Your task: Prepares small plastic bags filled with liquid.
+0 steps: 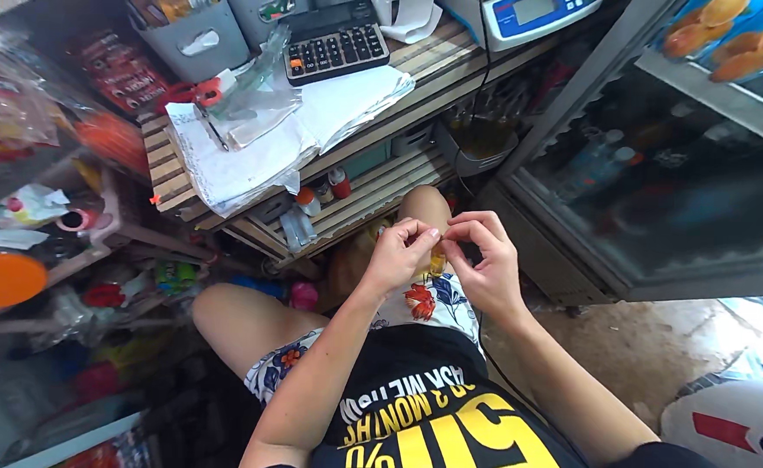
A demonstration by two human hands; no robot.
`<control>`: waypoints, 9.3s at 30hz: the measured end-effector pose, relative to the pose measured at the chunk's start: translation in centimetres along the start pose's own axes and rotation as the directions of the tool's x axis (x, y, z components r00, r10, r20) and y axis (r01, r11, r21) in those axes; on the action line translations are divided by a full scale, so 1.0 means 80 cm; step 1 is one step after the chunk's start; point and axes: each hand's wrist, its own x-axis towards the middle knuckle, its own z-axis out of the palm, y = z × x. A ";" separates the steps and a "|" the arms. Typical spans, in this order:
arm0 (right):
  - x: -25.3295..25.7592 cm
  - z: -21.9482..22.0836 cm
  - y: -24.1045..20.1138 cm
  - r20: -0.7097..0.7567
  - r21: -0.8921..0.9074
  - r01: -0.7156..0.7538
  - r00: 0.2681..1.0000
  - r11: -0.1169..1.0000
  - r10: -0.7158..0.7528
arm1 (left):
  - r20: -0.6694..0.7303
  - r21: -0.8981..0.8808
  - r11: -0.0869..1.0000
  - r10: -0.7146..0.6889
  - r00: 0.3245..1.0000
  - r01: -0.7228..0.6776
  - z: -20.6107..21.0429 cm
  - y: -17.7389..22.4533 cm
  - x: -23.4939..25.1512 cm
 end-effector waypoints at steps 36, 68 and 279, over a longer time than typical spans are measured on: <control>0.017 -0.002 -0.003 -0.009 -0.381 0.318 0.938 0.868 -0.348 | -0.114 0.380 0.877 0.360 0.926 -0.294 0.010 -0.012 -0.010; 0.060 0.056 0.012 -0.085 0.388 0.184 0.983 0.903 -0.164 | -0.194 0.256 0.779 0.622 0.758 -0.573 -0.012 0.026 0.037; 0.209 0.135 -0.114 0.258 0.518 -0.106 0.965 0.849 -0.037 | -0.375 0.309 0.864 0.494 0.784 -0.397 -0.183 0.090 -0.006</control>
